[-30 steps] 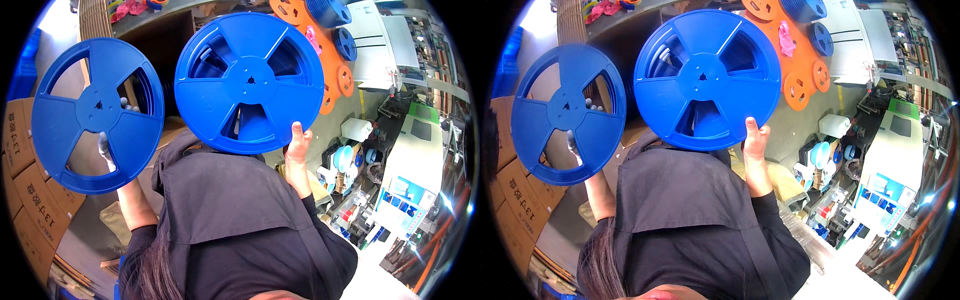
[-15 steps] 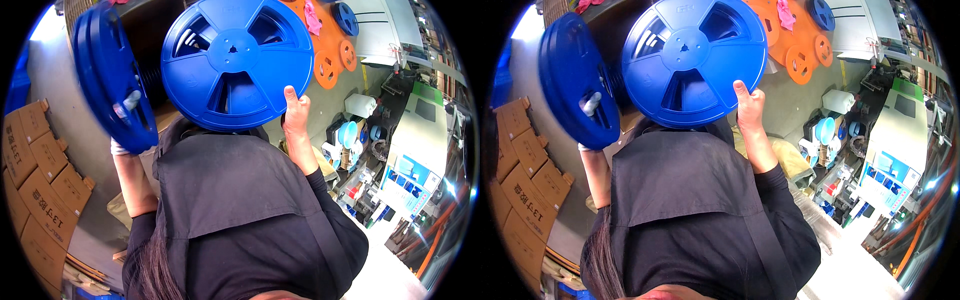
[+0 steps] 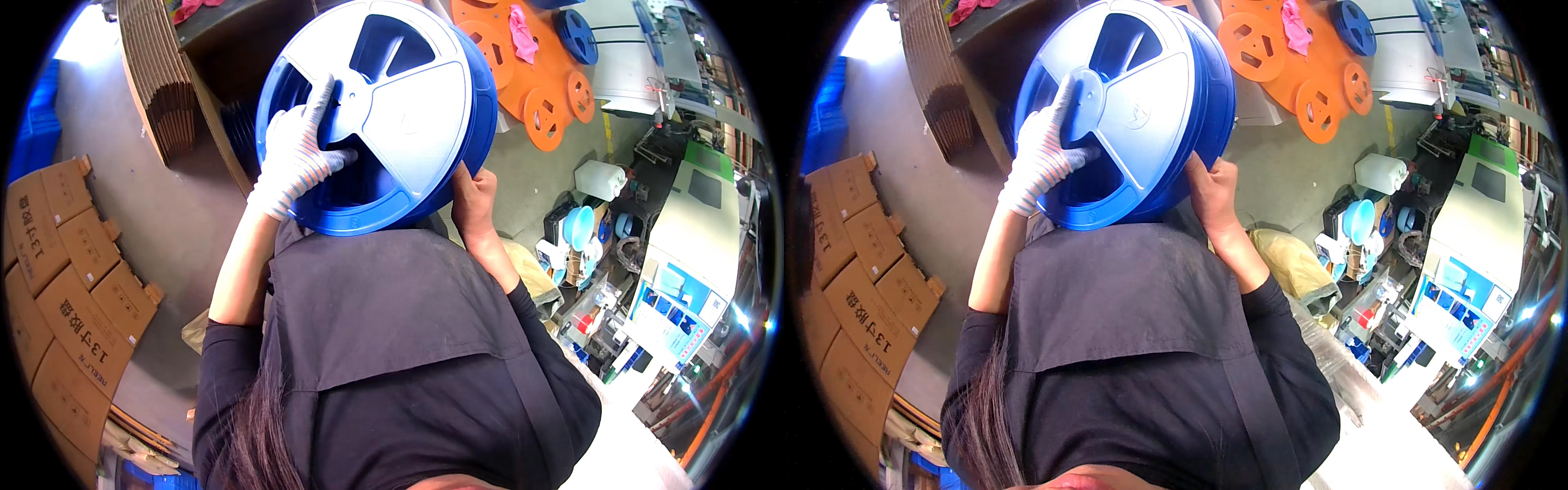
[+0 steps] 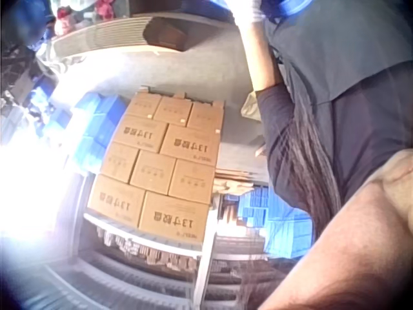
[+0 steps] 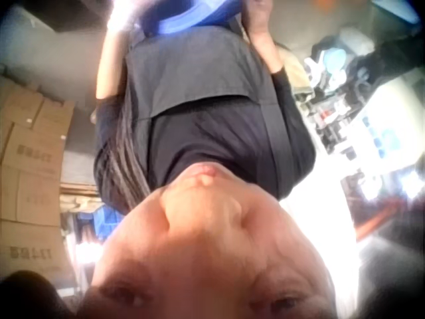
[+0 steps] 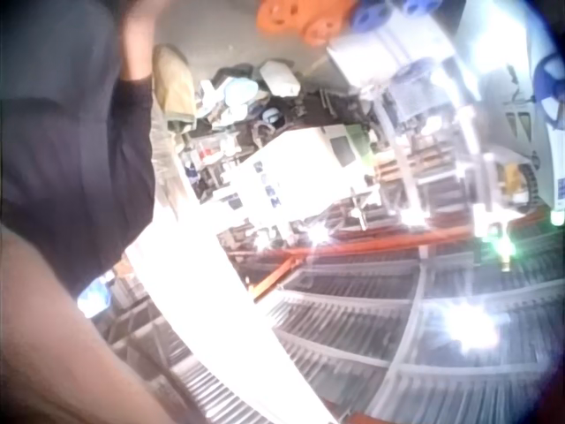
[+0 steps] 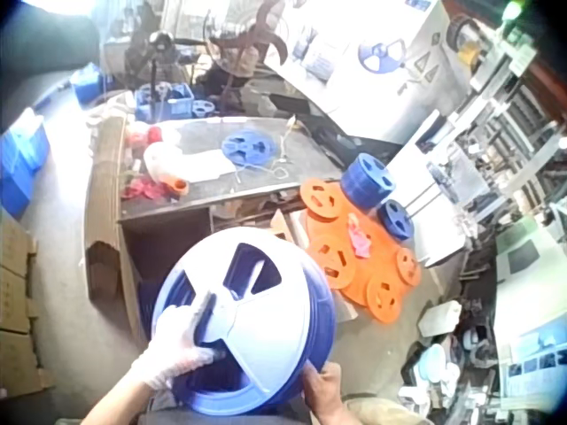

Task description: The person stacks blue plastic spools into a cardboard box. They pick up spools from a pile, separate them, and place them into the box one by one or in small groups. The person wears white gloves and works in a cluttered storage area.

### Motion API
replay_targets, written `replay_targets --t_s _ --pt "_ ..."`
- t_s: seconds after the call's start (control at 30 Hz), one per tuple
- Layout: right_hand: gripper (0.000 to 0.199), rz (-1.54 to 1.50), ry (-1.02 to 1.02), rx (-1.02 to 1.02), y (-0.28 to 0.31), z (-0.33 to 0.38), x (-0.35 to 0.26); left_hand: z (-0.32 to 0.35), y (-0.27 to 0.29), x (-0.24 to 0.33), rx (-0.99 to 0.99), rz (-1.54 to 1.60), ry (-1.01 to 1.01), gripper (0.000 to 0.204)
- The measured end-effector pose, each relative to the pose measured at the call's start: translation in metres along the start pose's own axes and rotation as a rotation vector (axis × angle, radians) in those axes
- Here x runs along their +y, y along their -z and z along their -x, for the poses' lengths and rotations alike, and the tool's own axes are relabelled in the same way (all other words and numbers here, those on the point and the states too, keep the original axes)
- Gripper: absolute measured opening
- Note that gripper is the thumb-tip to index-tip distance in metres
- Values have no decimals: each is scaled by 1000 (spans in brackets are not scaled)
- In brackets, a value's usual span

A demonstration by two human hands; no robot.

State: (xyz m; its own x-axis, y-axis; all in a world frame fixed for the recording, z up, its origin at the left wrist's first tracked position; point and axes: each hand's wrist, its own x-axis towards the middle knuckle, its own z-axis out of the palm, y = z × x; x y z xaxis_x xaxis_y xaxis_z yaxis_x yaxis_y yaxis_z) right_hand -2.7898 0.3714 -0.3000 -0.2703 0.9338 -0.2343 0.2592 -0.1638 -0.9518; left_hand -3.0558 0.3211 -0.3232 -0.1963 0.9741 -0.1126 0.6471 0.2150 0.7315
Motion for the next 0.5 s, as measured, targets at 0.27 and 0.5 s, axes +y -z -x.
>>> replay_targets --t_s 0.27,0.5 --pt "30 -3 30 43 2 3 18 -6 -18 13 36 -13 -4 97" --pt "45 37 113 66 7 -3 18 -14 -26 6 -28 107 33 99"
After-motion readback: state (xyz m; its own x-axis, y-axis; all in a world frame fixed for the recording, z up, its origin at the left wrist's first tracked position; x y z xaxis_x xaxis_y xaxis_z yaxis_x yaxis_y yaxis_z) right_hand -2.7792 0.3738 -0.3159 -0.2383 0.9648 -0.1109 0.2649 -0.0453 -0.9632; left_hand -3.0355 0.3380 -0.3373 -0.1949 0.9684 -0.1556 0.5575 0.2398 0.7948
